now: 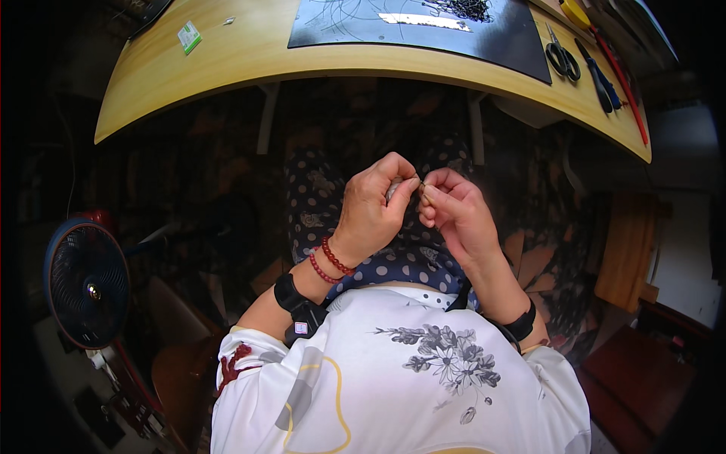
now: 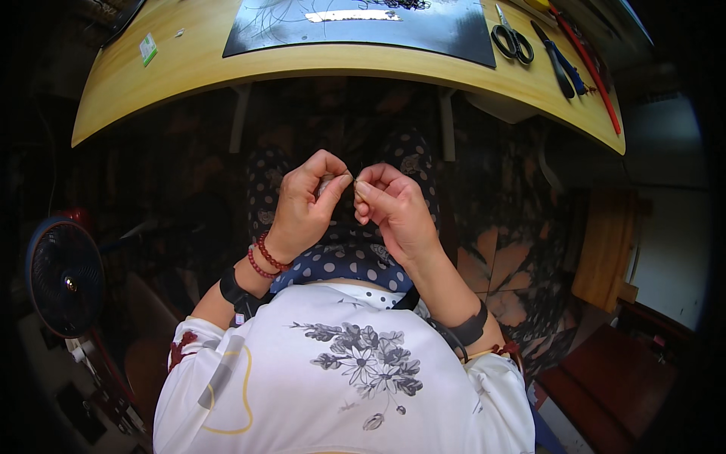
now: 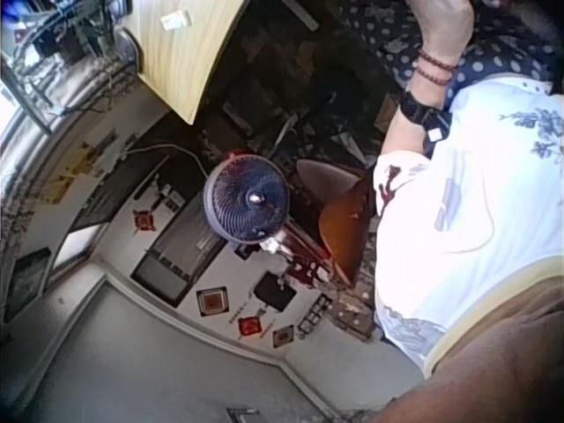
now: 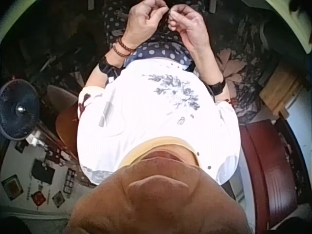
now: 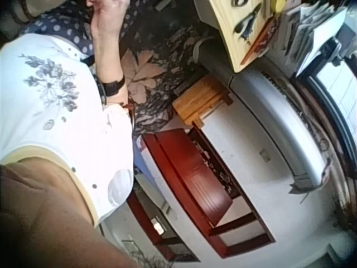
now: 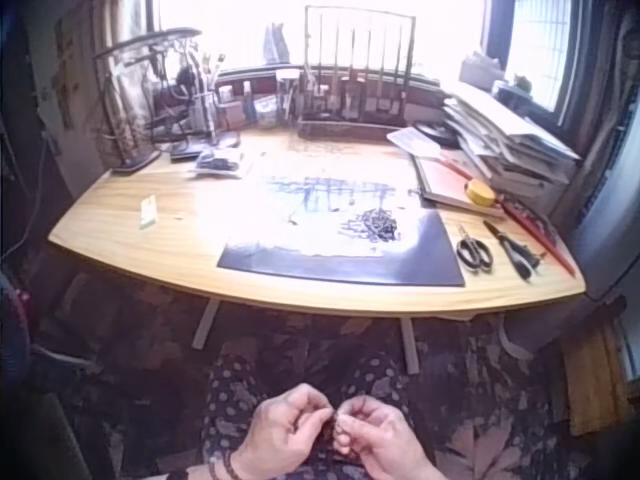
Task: Tying fishing hooks and lines to small white components at a desk.
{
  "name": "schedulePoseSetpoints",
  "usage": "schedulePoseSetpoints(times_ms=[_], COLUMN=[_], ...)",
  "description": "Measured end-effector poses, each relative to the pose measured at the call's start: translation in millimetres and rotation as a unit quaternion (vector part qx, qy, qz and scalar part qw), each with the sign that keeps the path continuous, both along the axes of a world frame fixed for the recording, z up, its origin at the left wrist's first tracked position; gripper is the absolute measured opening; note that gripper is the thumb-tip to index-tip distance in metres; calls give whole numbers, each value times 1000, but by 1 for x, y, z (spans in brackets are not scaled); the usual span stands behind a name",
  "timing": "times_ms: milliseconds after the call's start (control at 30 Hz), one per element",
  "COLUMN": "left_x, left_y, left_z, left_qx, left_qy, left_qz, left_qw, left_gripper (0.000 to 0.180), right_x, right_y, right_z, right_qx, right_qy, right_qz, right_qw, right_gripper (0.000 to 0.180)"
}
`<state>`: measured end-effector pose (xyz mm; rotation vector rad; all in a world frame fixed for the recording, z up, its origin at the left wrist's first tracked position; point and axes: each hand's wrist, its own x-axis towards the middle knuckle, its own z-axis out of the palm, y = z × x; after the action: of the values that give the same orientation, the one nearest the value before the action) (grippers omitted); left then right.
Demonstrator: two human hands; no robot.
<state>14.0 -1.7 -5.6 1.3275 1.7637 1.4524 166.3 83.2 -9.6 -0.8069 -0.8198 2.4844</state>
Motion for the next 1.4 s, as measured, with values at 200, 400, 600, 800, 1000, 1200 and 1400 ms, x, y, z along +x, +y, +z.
schedulePoseSetpoints(times_ms=[200,400,600,800,1000,1200,1400], left_x=[4,1,2,1,0,1,-1], left_y=[-1,-2,-2,-4,-6,-8,-8], left_z=[2,-2,0,8,9,9,12], left_qx=[19,81,102,57,-12,-53,-69], left_qy=[25,91,144,128,31,-17,-7], left_qz=[22,17,-2,-28,-23,-24,-13], left_qw=[999,992,984,990,999,998,998], left_gripper=[6,12,13,10,7,9,11], right_x=[2,3,7,10,10,8,5], right_y=[-1,-3,10,13,7,2,0], right_z=[5,12,16,15,10,11,11], right_qx=[172,288,631,755,788,754,710], right_qy=[-44,-78,-138,-122,-146,-159,-144], right_qz=[-16,-9,-25,-35,-66,-79,-96], right_qw=[984,954,763,644,594,633,683], right_gripper=[10,5,15,22,23,24,22])
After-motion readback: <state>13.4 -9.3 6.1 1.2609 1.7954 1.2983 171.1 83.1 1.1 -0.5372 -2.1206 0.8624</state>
